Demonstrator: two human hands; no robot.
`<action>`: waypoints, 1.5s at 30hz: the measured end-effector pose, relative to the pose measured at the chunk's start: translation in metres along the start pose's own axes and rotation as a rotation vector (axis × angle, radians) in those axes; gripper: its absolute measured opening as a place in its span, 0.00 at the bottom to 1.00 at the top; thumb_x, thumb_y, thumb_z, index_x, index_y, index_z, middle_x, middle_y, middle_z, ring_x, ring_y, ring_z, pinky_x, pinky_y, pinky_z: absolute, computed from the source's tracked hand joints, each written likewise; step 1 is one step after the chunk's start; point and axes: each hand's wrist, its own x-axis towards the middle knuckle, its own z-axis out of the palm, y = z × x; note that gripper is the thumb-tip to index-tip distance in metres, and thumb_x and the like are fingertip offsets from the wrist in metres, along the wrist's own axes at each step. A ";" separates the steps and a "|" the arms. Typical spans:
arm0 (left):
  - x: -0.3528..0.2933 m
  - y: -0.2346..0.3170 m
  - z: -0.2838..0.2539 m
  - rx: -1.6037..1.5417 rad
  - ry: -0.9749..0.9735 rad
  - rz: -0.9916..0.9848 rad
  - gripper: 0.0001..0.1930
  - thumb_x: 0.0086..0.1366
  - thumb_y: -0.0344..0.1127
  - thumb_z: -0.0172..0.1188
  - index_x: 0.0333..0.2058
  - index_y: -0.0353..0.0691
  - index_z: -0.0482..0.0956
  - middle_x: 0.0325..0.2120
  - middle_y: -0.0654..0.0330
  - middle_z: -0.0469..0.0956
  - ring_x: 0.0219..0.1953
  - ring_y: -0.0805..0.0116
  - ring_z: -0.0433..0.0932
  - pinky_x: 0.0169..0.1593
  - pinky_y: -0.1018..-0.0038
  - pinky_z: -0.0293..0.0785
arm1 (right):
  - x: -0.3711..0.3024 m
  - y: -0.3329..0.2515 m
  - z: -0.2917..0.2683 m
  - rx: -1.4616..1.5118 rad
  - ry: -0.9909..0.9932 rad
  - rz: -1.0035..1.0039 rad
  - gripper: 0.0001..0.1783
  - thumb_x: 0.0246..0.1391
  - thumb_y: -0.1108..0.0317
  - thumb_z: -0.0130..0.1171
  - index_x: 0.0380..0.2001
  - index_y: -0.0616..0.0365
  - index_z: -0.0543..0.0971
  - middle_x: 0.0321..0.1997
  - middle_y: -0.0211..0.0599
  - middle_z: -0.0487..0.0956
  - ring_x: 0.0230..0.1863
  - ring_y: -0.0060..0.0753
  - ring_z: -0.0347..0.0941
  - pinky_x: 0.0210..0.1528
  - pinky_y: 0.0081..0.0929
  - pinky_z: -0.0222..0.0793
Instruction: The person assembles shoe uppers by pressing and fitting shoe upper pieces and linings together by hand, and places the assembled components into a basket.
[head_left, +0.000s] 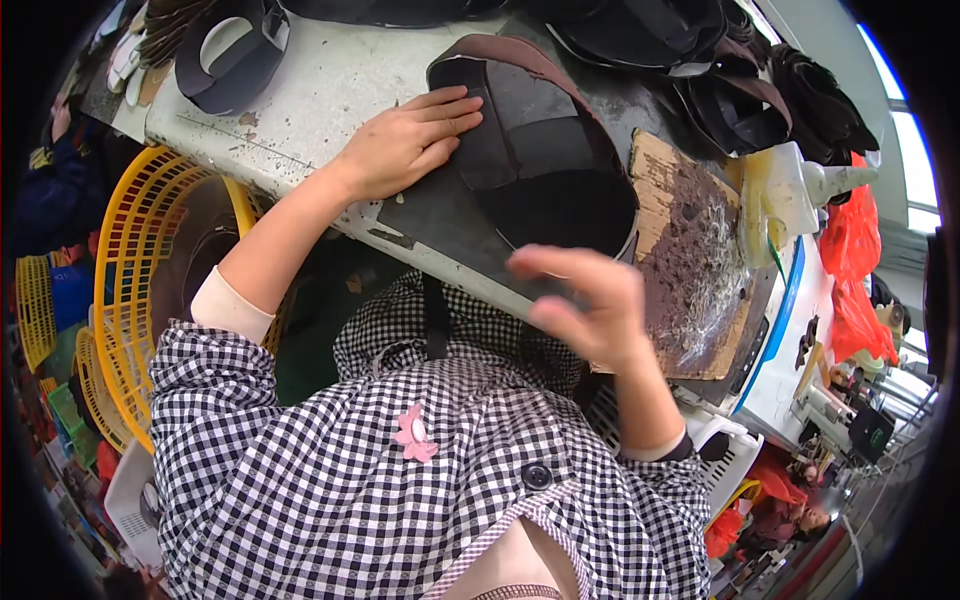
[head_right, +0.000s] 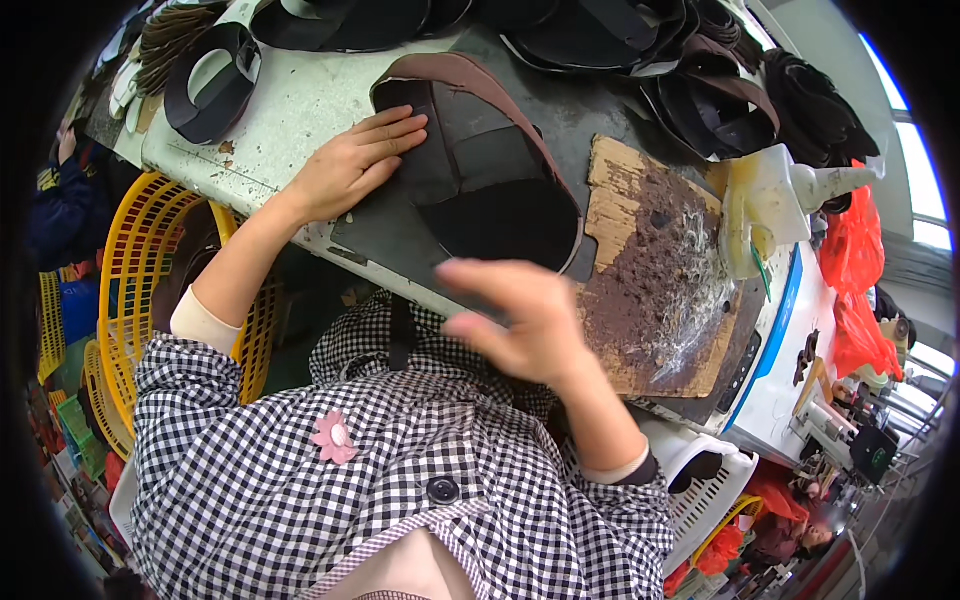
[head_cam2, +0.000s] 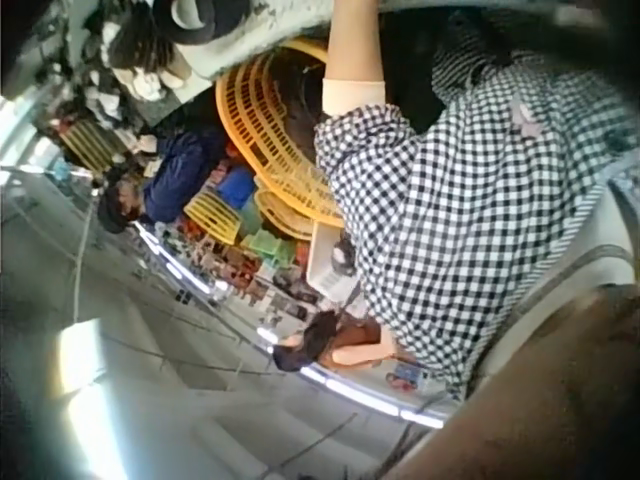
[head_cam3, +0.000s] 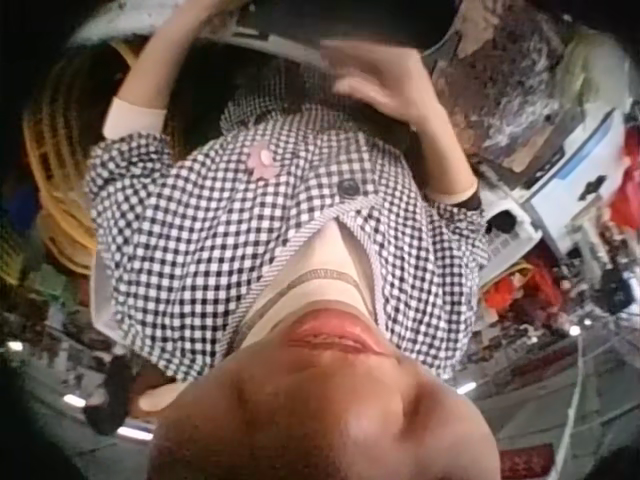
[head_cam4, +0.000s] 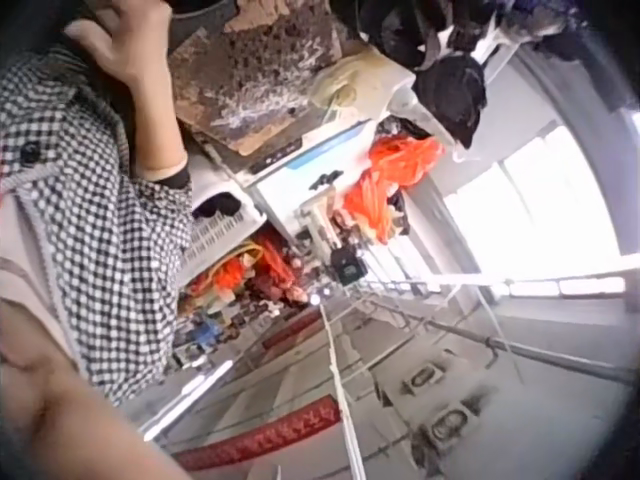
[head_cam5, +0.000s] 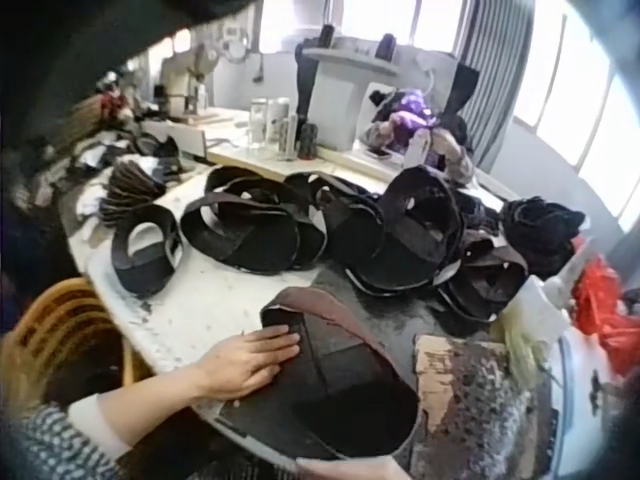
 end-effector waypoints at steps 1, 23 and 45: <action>0.003 0.004 -0.004 -0.014 -0.036 -0.042 0.22 0.57 0.30 0.51 0.52 0.41 0.71 0.55 0.61 0.69 0.61 0.64 0.60 0.60 0.67 0.58 | 0.000 0.002 -0.013 -0.093 0.202 -0.037 0.19 0.40 0.78 0.61 0.40 0.61 0.78 0.37 0.42 0.80 0.37 0.34 0.78 0.42 0.27 0.72; 0.066 0.103 -0.064 -1.285 0.186 -0.460 0.07 0.62 0.31 0.56 0.32 0.32 0.77 0.24 0.67 0.77 0.27 0.83 0.71 0.32 0.85 0.68 | -0.004 0.016 -0.062 0.952 0.489 0.012 0.15 0.47 0.73 0.63 0.40 0.66 0.77 0.43 0.40 0.78 0.44 0.31 0.75 0.49 0.29 0.69; 0.091 0.100 -0.047 -1.351 0.001 -0.470 0.24 0.68 0.48 0.48 0.19 0.36 0.72 0.15 0.74 0.66 0.22 0.87 0.61 0.25 0.86 0.60 | -0.011 0.012 -0.033 1.212 0.435 0.192 0.20 0.47 0.73 0.61 0.44 0.70 0.73 0.44 0.44 0.77 0.42 0.34 0.75 0.48 0.30 0.71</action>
